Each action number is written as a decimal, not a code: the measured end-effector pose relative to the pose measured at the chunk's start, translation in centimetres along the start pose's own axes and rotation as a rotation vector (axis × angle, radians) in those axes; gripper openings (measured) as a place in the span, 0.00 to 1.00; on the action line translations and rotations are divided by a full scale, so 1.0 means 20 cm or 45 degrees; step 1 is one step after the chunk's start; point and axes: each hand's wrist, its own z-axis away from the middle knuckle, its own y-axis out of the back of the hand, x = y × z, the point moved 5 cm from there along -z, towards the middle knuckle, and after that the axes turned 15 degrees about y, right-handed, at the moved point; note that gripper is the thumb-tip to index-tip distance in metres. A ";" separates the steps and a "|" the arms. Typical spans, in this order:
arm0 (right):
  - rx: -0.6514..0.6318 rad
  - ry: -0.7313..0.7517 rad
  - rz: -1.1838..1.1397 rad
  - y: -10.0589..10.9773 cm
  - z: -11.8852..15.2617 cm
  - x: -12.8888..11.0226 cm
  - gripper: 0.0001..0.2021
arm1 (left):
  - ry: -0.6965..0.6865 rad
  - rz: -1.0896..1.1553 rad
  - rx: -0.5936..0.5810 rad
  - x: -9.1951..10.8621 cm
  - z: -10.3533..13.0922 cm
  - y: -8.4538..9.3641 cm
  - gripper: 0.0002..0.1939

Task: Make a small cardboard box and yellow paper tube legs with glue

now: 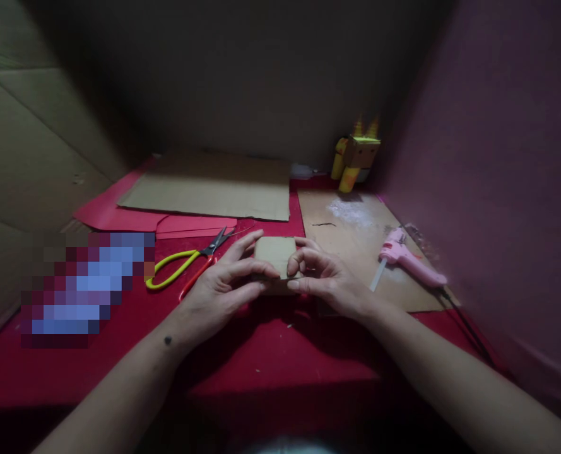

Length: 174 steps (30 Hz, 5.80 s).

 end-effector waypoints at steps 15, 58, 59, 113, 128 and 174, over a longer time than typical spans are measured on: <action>-0.045 0.031 0.033 0.00 0.00 -0.02 0.04 | -0.036 -0.062 0.066 0.02 0.00 0.01 0.07; 0.038 0.103 0.204 -0.05 0.01 -0.02 0.06 | 0.000 0.018 0.250 0.06 0.01 -0.08 0.04; 0.033 0.090 0.206 -0.05 0.01 -0.01 0.06 | -0.007 0.018 0.244 0.06 0.01 -0.07 0.04; 0.114 0.179 0.007 -0.01 0.03 0.04 0.07 | -0.706 -0.523 0.510 0.15 0.11 -0.04 0.08; 0.122 0.140 -0.021 0.00 0.03 0.06 0.09 | -0.519 -0.405 0.653 0.14 0.10 -0.07 0.04; 0.244 0.017 -0.198 0.00 0.02 0.06 0.11 | -0.629 -0.507 0.732 0.16 0.12 -0.10 0.06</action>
